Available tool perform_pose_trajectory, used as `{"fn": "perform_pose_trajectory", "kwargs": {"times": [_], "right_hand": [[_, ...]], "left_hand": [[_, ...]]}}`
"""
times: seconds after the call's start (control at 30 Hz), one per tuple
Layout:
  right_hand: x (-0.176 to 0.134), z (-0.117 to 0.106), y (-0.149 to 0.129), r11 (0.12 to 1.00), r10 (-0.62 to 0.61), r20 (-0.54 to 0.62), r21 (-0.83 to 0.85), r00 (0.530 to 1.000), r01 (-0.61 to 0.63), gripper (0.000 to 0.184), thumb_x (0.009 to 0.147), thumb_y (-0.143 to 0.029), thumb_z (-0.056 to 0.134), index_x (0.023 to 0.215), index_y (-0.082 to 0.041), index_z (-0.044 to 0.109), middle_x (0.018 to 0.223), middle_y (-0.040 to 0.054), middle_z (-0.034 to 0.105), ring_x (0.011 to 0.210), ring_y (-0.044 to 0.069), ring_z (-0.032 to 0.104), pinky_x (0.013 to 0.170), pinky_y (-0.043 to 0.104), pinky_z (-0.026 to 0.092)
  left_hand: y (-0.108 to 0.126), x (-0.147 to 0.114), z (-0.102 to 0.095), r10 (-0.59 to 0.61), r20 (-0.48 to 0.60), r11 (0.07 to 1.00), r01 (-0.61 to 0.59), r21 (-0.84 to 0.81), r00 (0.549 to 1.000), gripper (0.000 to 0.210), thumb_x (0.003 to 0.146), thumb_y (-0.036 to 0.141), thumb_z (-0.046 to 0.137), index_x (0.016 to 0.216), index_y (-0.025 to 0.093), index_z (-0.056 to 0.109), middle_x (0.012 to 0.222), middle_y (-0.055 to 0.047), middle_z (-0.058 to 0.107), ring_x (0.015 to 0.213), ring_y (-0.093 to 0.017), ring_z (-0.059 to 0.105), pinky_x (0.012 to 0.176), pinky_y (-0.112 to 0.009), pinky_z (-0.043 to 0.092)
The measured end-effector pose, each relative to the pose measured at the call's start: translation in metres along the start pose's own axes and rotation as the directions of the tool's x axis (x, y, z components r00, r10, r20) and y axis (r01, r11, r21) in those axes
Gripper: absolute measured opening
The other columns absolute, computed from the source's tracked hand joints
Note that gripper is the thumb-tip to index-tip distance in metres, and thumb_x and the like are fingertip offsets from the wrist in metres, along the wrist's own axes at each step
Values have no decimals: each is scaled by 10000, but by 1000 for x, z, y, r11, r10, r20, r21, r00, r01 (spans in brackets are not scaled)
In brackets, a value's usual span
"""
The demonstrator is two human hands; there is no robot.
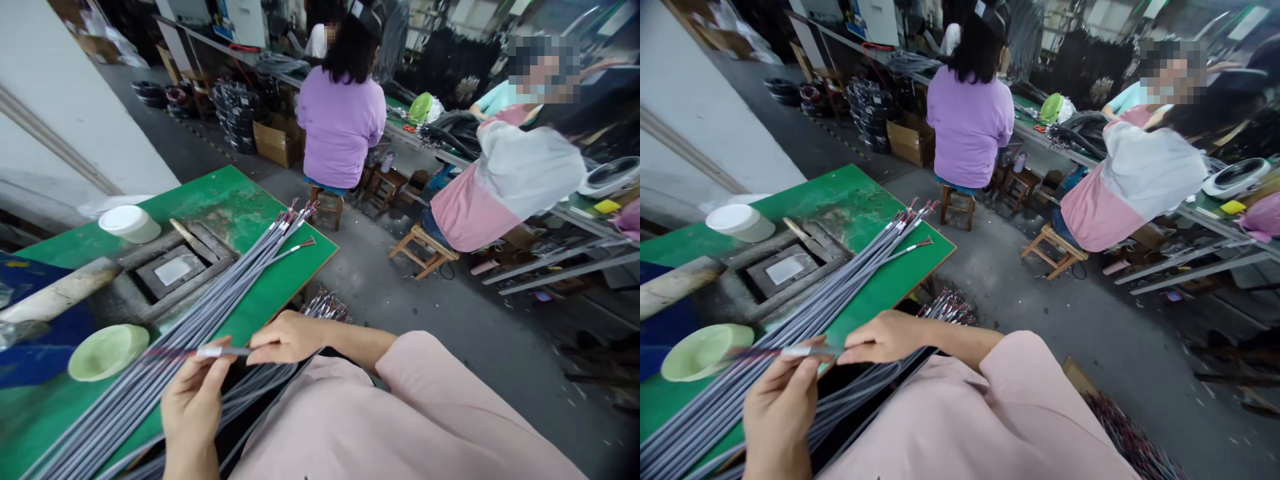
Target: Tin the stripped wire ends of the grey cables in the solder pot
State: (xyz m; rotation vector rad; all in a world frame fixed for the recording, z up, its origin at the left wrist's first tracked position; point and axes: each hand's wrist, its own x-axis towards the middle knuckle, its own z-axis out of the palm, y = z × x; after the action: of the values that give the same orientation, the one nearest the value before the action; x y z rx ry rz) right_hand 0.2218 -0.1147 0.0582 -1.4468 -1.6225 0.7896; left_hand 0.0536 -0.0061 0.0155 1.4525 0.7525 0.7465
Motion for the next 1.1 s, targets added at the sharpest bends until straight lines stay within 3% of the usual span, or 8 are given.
{"fn": "perform_pose_trajectory", "kwargs": {"times": [0.1,0.2,0.27,0.4,0.67,0.9,1.1], "right_hand": [[-1,20,0,1000,-6,64,13,998,5,375,874,-374,538,560,-177,488,508,-54,497,498,57,447,505,173,321],[-5,26,-3,972,109,112,197,988,-129,381,859,-384,545,547,-165,524,495,-34,563,480,63,505,496,165,360],[-3,26,-2,908,206,146,339,967,-245,351,852,-412,535,631,-149,608,458,-34,559,414,69,494,449,172,361],[4,34,6,810,283,136,496,949,-313,400,842,-475,520,682,-130,644,366,-49,505,300,63,409,401,189,331],[-2,49,18,839,358,55,418,932,-347,367,838,-443,527,647,-152,644,347,-52,477,323,71,396,409,210,310],[8,52,-3,918,357,-51,203,933,-340,296,821,-353,545,608,-168,635,360,-59,452,348,67,397,402,198,311],[12,60,-10,918,372,-100,185,923,-350,297,820,-336,527,592,-172,623,363,-58,441,348,70,400,407,200,330]], "left_hand": [[1,-2,-3,-2,-58,995,-3,-98,998,97,664,306,746,654,252,666,747,16,684,683,-166,614,618,-310,546],[10,-8,4,-17,105,992,30,-124,994,266,598,400,785,570,174,648,613,-16,650,577,-149,583,527,-279,498],[16,-9,12,-80,243,977,125,-174,967,292,626,420,774,607,148,670,588,-20,634,533,-120,554,532,-261,481],[19,-5,20,-138,248,912,220,-345,959,285,653,409,768,660,138,679,534,1,602,478,-91,520,533,-244,465],[9,-9,7,-188,139,837,233,-495,972,266,586,348,818,653,140,665,798,-44,699,620,-96,573,596,-223,474],[6,-13,-5,-122,39,847,125,-516,992,271,627,368,792,717,156,649,751,-20,676,626,-91,565,649,-231,460],[9,-13,-7,-188,-141,823,78,-563,972,200,712,323,710,783,164,611,677,-1,662,584,-89,558,613,-222,459]]}}
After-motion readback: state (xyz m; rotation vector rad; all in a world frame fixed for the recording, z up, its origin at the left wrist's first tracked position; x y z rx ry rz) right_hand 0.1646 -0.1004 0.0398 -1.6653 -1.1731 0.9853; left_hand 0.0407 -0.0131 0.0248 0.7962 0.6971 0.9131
